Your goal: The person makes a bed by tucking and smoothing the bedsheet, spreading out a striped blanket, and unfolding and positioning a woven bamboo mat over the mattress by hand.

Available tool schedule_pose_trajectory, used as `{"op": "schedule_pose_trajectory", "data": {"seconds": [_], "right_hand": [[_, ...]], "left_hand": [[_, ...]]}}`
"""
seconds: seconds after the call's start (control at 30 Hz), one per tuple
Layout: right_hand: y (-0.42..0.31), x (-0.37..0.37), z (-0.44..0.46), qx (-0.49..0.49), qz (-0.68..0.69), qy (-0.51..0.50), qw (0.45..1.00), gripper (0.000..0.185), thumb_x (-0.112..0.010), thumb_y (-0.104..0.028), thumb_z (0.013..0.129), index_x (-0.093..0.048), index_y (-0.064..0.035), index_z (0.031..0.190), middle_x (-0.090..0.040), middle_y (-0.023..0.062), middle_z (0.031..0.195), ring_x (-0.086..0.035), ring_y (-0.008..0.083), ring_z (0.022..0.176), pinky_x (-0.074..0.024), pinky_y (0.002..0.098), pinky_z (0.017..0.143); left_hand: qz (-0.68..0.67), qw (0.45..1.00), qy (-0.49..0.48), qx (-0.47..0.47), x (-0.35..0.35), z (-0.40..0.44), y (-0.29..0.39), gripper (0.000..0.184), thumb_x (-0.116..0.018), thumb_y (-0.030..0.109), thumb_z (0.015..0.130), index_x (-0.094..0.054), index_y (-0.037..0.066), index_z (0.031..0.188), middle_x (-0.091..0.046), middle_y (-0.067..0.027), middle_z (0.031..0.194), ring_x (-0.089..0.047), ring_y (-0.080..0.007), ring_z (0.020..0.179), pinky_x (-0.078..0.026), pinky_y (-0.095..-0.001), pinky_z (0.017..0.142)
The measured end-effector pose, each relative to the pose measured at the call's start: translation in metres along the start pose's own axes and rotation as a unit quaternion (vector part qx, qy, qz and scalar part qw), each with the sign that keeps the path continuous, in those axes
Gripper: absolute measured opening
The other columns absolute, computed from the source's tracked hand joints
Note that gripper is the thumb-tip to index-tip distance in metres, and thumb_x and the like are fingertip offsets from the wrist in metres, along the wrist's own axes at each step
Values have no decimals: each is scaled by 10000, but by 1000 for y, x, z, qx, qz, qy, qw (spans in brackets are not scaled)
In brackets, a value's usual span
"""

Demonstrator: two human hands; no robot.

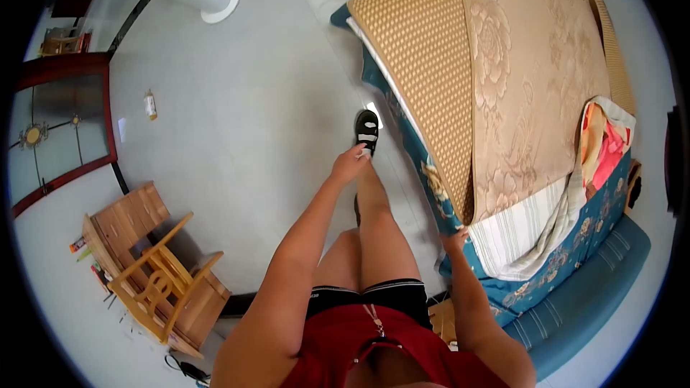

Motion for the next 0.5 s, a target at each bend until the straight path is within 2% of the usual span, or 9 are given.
{"op": "schedule_pose_trajectory", "data": {"seconds": [0.07, 0.1, 0.17, 0.2, 0.23, 0.3, 0.33, 0.37, 0.5], "right_hand": [[1, -15, 21, -35, 53, 15, 998, 1160, -729, -450, 641, 12, 50, 1380, -74, 314, 1402, -184, 450, 1285, -231, 414, 1064], [-7, -6, -43, -85, 4, -53, 995, 1149, -726, -450, 644, -2, 70, 1369, -89, 321, 1396, -195, 453, 1280, -242, 415, 1058], [-36, 11, -45, -118, -32, -58, 991, 1130, -720, -451, 651, -30, 111, 1348, -118, 334, 1384, -216, 459, 1270, -265, 418, 1046], [-79, 9, -11, 17, -19, 4, 1000, 1110, -706, -461, 672, -48, 151, 1324, -167, 343, 1368, -198, 462, 1277, -263, 436, 1042], [-87, 5, -11, -58, -5, -84, 995, 1088, -688, -480, 692, -68, 158, 1317, -208, 364, 1337, -219, 473, 1265, -269, 446, 1038], [-121, -2, -13, -89, -15, -47, 995, 1079, -680, -486, 702, -69, 155, 1318, -217, 393, 1308, -297, 493, 1213, -295, 451, 1019], [-120, -26, -4, -18, -60, 64, 996, 1030, -680, -481, 707, -119, 136, 1311, -246, 414, 1267, -379, 510, 1133, -343, 460, 978], [-153, -18, -9, -27, -66, 18, 997, 1011, -615, -528, 748, -131, 157, 1312, -170, 390, 1326, -328, 492, 1181, -331, 455, 975], [-281, 19, -26, 26, 32, 25, 999, 807, -681, -398, 722, -308, 119, 1216, -366, 409, 1161, -411, 515, 1058, -375, 495, 896]], "left_hand": [[4, 998, 27, -64, 1, 31, 6, 529, -576, 306, 852, -419, 104, 1315, -599, -138, 1104, -608, -226, 935, -461, -303, 824], [22, 1000, 9, 15, 34, 6, 5, 523, -578, 300, 850, -425, 106, 1311, -599, -138, 1103, -606, -229, 936, -461, -304, 824], [25, 999, 19, 23, 51, 47, 21, 512, -582, 286, 844, -436, 110, 1302, -598, -138, 1102, -604, -235, 938, -459, -306, 822], [58, 997, 43, 5, 81, 96, 53, 520, -585, 268, 838, -424, 124, 1310, -583, -151, 1128, -596, -245, 948, -455, -321, 836], [83, 995, 56, 17, 93, 105, 53, 528, -583, 258, 836, -410, 130, 1319, -580, -153, 1134, -590, -256, 961, -452, -332, 843], [118, 987, 105, 15, 120, 153, 73, 547, -577, 236, 833, -381, 140, 1335, -573, -156, 1144, -578, -279, 987, -446, -353, 858], [137, 983, 120, -1, 133, 175, 88, 560, -574, 227, 831, -366, 146, 1344, -566, -156, 1156, -570, -290, 1001, -444, -362, 864], [156, 979, 131, -11, 145, 188, 100, 573, -571, 217, 828, -350, 151, 1352, -559, -155, 1169, -562, -301, 1015, -441, -370, 869], [166, 975, 146, -16, 186, 233, 153, 589, -565, 193, 815, -338, 157, 1357, -480, -151, 1274, -526, -329, 1070, -430, -379, 896]]}}
Point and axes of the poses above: each hand's wrist, its own z-axis towards the middle knuckle, its own x-axis out of the back of the hand, y = z × x, the point moved 3 cm from there along z, towards the middle knuckle
